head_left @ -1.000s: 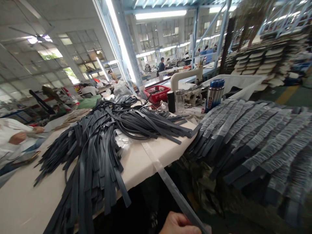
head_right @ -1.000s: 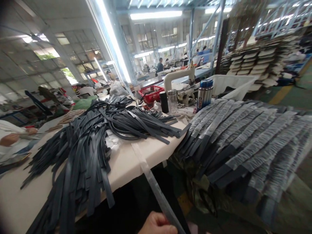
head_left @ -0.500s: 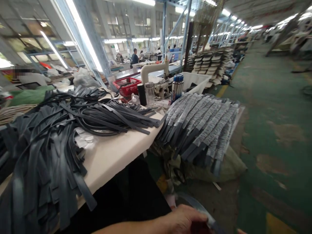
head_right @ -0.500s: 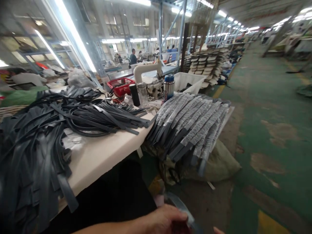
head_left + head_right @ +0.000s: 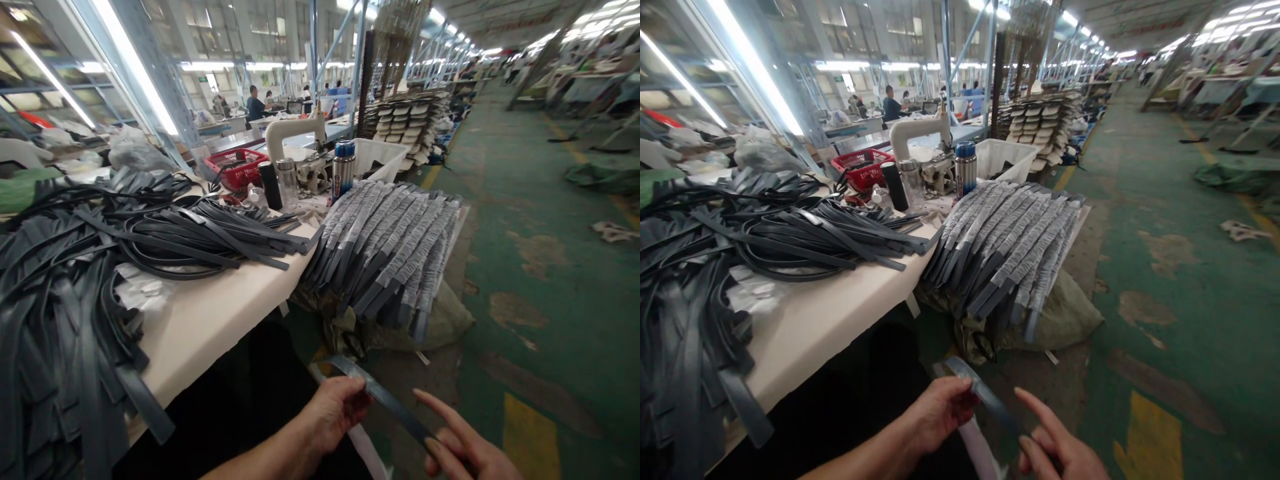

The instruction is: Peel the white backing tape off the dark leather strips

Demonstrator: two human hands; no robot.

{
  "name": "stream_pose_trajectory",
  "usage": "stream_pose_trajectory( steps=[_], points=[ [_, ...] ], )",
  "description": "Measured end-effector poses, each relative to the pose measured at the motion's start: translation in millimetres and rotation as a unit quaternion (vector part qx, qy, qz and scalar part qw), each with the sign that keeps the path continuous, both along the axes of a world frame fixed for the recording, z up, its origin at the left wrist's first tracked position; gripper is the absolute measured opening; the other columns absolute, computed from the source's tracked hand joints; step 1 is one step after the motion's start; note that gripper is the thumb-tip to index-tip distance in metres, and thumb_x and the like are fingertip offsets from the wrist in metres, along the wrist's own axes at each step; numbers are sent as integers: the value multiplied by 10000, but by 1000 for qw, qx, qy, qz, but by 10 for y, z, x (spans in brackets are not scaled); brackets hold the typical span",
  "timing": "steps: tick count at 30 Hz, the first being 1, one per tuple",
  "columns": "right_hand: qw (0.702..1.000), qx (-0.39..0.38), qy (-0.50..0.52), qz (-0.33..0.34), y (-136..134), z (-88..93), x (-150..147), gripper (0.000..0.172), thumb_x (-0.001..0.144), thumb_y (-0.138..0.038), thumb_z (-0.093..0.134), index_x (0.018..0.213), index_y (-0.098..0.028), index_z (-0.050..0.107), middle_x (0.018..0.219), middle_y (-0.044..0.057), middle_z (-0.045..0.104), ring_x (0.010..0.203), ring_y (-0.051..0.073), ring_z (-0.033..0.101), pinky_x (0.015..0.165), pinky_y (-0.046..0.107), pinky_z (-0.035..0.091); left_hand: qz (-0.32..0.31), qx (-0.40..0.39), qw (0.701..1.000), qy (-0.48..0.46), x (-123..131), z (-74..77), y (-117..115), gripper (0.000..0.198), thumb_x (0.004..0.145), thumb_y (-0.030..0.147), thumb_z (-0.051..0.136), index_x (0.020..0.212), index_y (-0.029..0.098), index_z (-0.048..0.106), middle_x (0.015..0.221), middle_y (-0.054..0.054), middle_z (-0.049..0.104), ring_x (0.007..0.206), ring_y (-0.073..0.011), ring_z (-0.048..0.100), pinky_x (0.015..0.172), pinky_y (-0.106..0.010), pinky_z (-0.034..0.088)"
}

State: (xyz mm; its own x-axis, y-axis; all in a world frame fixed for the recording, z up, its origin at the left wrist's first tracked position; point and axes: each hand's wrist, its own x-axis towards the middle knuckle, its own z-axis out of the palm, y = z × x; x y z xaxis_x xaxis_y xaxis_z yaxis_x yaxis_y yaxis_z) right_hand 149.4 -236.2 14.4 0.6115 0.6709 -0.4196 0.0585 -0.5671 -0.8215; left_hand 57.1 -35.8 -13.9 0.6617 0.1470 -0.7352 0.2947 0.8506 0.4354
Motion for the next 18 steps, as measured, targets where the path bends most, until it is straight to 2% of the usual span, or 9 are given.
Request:
stream_pose_trajectory(
  steps=[3,5,7,9,11,13,16,18],
  points=[
    [998,5,-60,9,421,-18,-48,614,904,-529,438,1436,-224,416,664,-25,611,422,142,548,457,257,471,-11,-10,1000,-17,3,41,-79,305,555,286,856,741,101,699,712,-66,701,667,-157,636,665,-257,442],
    [996,19,-78,27,605,-18,-65,593,912,-469,443,1441,-204,404,687,-23,620,451,146,569,502,265,492,12,0,1000,-20,8,25,-22,297,574,279,846,763,98,703,719,-60,705,666,-152,635,686,-259,451],
    [997,28,-63,45,598,18,-55,590,924,-432,440,1463,-208,352,747,-13,658,473,141,585,519,261,506,49,15,999,-9,12,-26,121,256,621,273,822,781,119,696,742,-42,711,698,-141,642,700,-245,456],
    [997,20,-47,54,465,77,-28,585,928,-411,434,1468,-212,330,751,-13,667,464,136,582,485,247,498,76,23,997,7,12,-75,266,203,669,258,792,794,139,685,777,-30,717,733,-129,649,713,-233,460],
    [997,1,-52,53,361,130,1,580,921,-397,434,1461,-208,342,720,-16,655,444,138,569,439,240,475,77,18,997,14,12,-90,325,180,691,249,778,799,145,679,785,-32,719,746,-131,658,708,-234,464],
    [996,-11,-74,51,399,153,15,567,915,-375,437,1452,-209,366,718,-12,656,445,144,569,441,248,472,58,5,998,10,16,-63,276,200,680,248,788,807,134,684,778,-45,719,744,-148,666,684,-244,463],
    [991,-14,-123,56,666,154,-4,509,914,-314,441,1414,-216,438,738,7,678,576,189,643,563,284,512,27,-11,1000,-8,26,11,133,241,643,234,813,806,100,697,748,-65,718,698,-159,661,660,-249,461],
    [987,8,-143,77,808,195,-33,444,912,-280,473,1350,-230,516,862,40,712,809,232,692,735,315,532,26,-11,999,-15,30,38,106,224,643,212,811,794,88,700,714,-58,712,649,-141,642,647,-239,458]
  ],
)
